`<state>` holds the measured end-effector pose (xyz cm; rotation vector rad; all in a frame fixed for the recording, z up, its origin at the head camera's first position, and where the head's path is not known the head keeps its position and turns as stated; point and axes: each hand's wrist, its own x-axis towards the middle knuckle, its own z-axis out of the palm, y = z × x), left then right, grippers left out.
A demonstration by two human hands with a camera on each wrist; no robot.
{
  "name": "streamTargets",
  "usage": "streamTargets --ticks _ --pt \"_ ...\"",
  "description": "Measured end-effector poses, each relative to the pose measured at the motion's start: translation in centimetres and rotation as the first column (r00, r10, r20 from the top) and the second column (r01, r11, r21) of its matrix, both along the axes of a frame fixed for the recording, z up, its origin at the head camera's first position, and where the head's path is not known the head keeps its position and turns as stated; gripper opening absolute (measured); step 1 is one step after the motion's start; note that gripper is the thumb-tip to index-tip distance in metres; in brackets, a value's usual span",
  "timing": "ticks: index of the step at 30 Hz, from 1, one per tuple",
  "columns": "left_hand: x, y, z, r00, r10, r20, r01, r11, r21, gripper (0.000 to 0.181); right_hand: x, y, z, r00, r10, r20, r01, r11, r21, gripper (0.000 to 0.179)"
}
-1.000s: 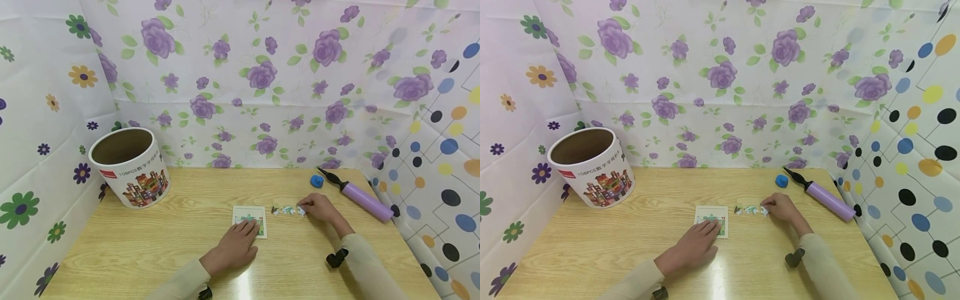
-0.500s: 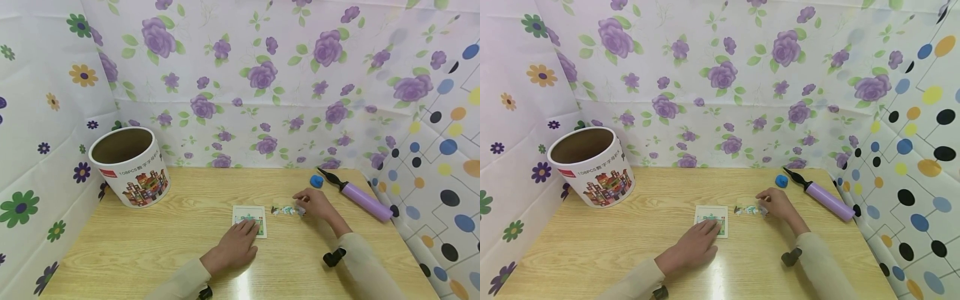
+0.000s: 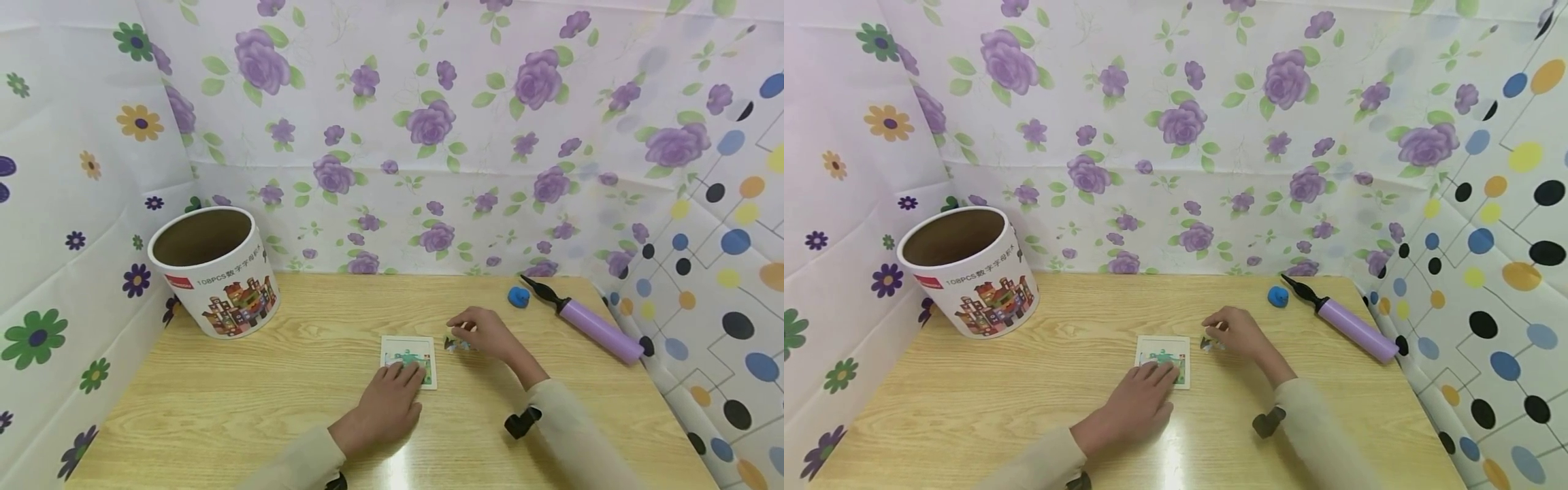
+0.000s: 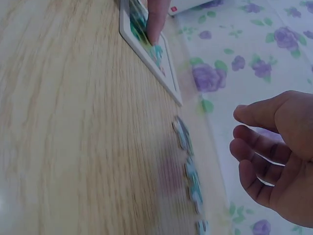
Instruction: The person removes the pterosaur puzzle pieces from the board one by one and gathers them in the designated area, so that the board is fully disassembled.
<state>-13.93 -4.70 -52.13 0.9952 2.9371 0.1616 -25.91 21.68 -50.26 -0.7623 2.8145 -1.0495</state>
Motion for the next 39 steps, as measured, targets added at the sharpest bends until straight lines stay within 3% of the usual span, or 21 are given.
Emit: streamTargets --ticks 9,18,29,39 --pt "0.9 -0.2 0.7 0.991 0.000 0.132 0.001 1.000 -0.005 0.065 -0.4 -3.1 -0.6 0.998 0.069 0.014 -0.069 0.998 0.010 0.021" --pt "0.9 -0.2 0.1 0.995 -0.023 0.092 0.025 1.000 -0.014 0.065 -0.2 -5.3 -0.6 0.994 0.111 0.006 -0.111 0.993 0.050 0.021" --pt "1.2 0.0 0.4 0.999 -0.016 0.044 0.019 0.999 -0.051 0.066 -0.5 -7.4 -1.1 0.985 0.168 0.037 -0.169 0.985 0.035 0.021" --pt "1.8 0.1 0.1 0.999 0.005 0.052 -0.005 1.000 0.005 0.069 -0.3 -8.5 -1.5 0.976 0.208 0.062 -0.211 0.977 0.035 0.021"
